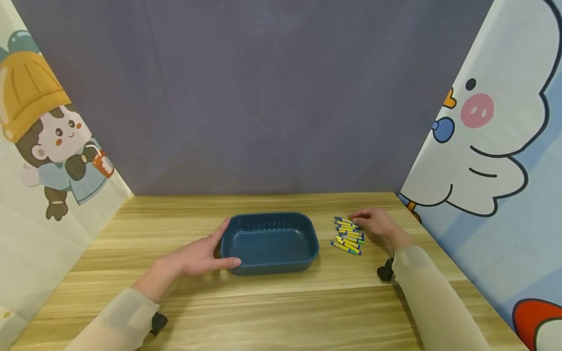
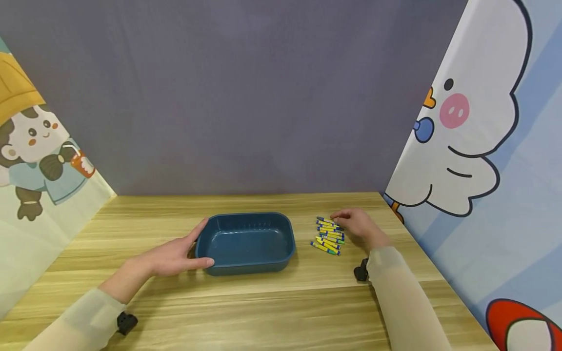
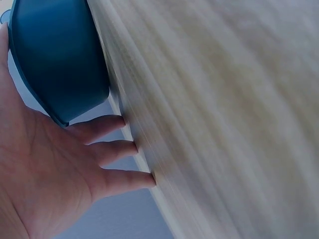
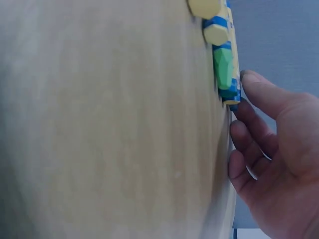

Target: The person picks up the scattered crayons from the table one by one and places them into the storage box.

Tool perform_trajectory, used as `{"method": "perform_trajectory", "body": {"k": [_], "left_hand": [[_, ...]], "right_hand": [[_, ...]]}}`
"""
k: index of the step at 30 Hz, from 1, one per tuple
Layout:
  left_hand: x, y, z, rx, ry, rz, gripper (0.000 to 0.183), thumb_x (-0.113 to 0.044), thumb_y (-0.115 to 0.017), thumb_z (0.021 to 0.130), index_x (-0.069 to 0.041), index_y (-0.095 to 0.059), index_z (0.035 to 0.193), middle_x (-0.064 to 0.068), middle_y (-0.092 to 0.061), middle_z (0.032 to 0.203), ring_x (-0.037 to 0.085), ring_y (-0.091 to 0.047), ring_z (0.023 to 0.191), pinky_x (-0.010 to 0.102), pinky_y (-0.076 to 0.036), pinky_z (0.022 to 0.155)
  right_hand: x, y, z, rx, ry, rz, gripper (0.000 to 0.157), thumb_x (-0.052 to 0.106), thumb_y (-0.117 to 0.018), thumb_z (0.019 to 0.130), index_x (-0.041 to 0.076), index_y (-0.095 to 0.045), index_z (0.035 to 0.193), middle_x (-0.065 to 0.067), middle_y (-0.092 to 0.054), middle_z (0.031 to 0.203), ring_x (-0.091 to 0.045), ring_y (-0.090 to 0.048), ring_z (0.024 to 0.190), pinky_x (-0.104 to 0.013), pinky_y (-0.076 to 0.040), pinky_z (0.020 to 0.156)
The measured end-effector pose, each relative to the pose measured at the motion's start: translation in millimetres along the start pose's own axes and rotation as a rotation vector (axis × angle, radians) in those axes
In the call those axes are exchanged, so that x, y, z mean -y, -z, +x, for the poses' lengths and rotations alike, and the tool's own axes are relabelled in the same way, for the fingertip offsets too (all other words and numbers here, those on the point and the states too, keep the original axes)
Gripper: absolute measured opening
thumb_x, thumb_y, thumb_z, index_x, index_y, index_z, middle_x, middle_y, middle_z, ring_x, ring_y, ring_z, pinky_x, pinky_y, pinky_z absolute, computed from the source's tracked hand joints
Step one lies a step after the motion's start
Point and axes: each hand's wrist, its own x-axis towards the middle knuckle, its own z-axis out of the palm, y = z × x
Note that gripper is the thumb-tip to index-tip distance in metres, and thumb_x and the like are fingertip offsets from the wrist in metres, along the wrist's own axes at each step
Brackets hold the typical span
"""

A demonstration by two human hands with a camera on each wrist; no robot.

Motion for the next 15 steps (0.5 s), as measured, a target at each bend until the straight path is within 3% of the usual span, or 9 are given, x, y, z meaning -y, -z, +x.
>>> {"method": "perform_trajectory", "body": {"k": [9, 15], "left_hand": [[1.5, -0.8, 1.7, -0.008, -0.002, 0.006, 0.126, -0.077, -0.068, 0.096, -0.025, 0.012, 0.178, 0.035, -0.051, 0.162, 0.043, -0.064, 0.140, 0.062, -0.049, 0.117], [1.6, -0.9, 1.3, -0.001, 0.006, 0.003, 0.126, -0.078, -0.068, 0.096, -0.025, 0.013, 0.177, 0.035, -0.050, 0.163, 0.043, -0.063, 0.140, 0.062, -0.050, 0.117]], "right_hand": [[-2, 2.2, 1, -0.028, 0.040, 0.003, 0.031, 0.021, -0.059, 0.115, 0.005, -0.077, 0.136, -0.027, -0.070, 0.143, -0.052, -0.062, 0.135, -0.068, -0.050, 0.113], [-9, 5.1, -1, -0.013, 0.024, 0.009, 0.033, 0.021, -0.059, 0.115, 0.006, -0.075, 0.140, -0.027, -0.068, 0.145, -0.052, -0.062, 0.135, -0.067, -0.050, 0.112]]}}
